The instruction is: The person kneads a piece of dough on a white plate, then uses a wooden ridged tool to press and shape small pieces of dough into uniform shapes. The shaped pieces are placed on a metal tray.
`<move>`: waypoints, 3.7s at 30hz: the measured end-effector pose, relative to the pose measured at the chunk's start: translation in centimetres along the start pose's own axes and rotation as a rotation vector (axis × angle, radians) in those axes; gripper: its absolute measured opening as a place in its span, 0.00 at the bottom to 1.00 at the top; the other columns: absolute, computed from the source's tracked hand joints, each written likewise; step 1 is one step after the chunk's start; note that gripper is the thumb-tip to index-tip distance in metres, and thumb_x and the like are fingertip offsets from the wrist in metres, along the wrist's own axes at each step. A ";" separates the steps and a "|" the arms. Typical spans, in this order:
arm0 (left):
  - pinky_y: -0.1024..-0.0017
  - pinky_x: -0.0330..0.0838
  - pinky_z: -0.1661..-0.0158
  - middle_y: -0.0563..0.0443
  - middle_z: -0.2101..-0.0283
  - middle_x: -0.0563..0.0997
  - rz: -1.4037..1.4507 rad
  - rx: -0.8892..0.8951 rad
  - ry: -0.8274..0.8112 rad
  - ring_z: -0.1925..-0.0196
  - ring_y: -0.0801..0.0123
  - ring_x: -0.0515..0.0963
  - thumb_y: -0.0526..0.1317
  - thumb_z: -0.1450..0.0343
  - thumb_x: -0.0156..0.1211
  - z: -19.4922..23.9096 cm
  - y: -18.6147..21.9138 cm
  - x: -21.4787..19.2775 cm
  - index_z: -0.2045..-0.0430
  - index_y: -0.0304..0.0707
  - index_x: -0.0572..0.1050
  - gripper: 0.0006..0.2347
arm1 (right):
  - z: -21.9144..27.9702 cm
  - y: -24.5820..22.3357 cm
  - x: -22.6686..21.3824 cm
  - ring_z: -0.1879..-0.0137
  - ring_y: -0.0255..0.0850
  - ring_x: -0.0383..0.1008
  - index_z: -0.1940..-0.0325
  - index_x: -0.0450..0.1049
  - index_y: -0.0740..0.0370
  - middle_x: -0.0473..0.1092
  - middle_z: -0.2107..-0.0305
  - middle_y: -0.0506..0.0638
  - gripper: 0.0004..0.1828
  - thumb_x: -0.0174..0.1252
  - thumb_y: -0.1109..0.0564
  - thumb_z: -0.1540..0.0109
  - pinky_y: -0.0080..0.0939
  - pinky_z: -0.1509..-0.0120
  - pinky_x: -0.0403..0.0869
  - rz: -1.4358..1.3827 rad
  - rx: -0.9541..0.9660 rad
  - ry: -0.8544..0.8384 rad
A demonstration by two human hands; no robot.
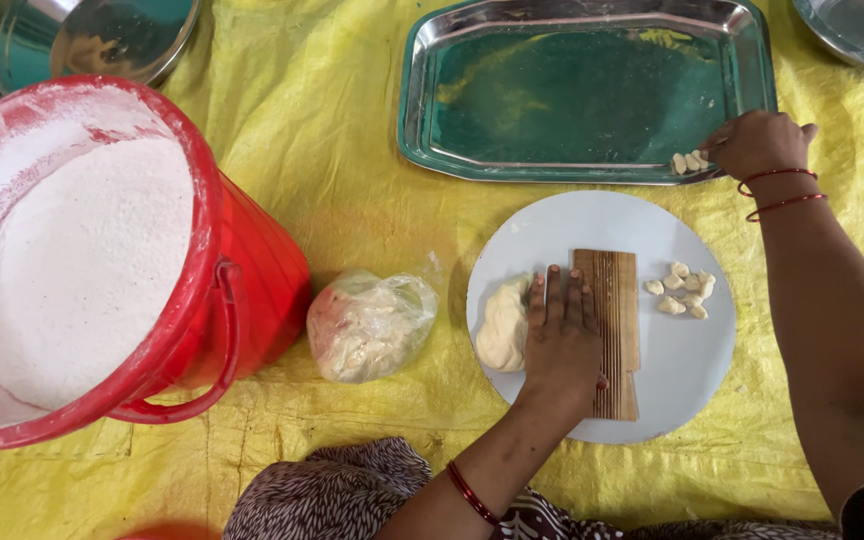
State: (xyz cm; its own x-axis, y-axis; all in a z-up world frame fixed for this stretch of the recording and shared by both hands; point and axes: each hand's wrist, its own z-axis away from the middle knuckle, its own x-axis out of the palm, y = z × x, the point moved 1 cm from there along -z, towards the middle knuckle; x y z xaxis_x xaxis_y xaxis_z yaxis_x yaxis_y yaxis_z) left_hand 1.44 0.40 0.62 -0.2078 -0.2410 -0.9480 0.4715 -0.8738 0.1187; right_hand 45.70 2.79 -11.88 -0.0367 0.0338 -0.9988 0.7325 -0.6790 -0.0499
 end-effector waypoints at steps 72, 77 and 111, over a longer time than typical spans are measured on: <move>0.63 0.49 0.26 0.39 0.22 0.51 2.600 0.426 -0.034 0.21 0.53 0.52 0.69 0.26 0.29 -1.1 1.2 2.6 0.23 0.49 0.47 0.37 | 33.2 -20.4 -14.8 0.20 0.65 0.16 0.18 0.34 0.70 0.26 0.23 0.71 0.59 0.43 0.22 0.32 0.71 0.19 0.31 -0.739 -0.750 0.185; 0.59 0.46 0.23 0.51 0.19 0.46 2.269 0.472 0.006 0.18 0.54 0.47 0.60 0.26 0.42 0.0 3.7 4.2 0.24 0.53 0.45 0.34 | 33.7 -19.6 -14.2 0.15 0.56 0.21 0.18 0.34 0.58 0.27 0.20 0.57 0.51 0.34 0.27 0.35 0.67 0.16 0.28 -0.614 -0.600 0.253; 0.58 0.49 0.25 0.45 0.21 0.53 2.436 0.606 -0.277 0.22 0.63 0.57 0.71 0.27 0.21 1.3 3.0 0.9 0.22 0.55 0.43 0.38 | 35.9 -21.8 -13.3 0.16 0.56 0.20 0.18 0.37 0.61 0.28 0.20 0.57 0.54 0.21 0.20 0.36 0.71 0.17 0.35 -0.646 -0.847 0.126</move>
State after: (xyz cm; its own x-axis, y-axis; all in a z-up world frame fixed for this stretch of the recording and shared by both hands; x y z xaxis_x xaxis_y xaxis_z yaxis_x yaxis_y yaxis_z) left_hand 1.52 -2.97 0.53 -0.0263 -0.4780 0.8780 -0.2030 0.8625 0.4635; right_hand 5.82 -9.22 2.52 -0.5511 0.3123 -0.7738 0.8343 0.2230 -0.5043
